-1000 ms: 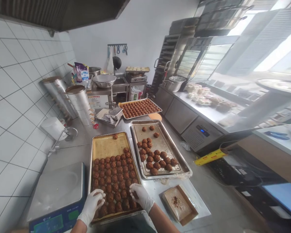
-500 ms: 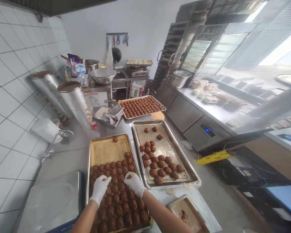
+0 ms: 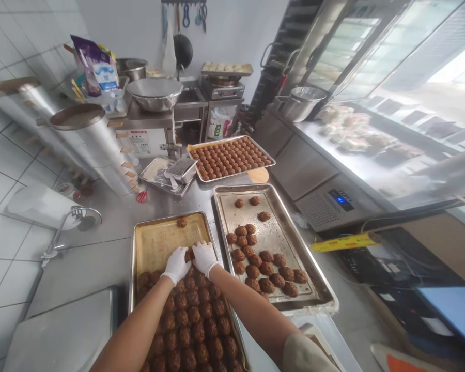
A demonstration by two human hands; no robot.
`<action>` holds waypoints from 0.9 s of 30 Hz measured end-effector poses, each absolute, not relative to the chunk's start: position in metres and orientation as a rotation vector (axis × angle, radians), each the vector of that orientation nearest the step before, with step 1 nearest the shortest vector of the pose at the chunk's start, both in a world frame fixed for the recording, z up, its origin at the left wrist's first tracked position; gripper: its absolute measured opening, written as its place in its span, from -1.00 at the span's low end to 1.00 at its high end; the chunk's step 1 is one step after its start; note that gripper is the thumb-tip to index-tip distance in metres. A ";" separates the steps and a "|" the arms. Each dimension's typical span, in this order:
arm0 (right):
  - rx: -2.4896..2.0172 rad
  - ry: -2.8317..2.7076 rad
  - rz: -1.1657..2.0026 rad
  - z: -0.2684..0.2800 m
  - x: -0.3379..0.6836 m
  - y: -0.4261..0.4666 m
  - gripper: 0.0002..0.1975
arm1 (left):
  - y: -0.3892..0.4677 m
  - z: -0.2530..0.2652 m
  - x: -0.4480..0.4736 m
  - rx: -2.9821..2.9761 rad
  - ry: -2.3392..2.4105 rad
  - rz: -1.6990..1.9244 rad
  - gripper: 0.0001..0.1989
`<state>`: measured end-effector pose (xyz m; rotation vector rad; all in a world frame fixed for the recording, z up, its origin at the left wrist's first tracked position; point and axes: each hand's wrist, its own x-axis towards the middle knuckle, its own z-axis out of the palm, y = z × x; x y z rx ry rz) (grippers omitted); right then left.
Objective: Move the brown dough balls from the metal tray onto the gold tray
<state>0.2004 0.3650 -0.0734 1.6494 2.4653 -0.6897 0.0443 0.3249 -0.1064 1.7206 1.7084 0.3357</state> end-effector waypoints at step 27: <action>2.814 2.063 -1.225 -0.060 0.345 0.221 -0.72 | 0.355 -0.044 -0.022 0.853 1.702 1.226 -0.55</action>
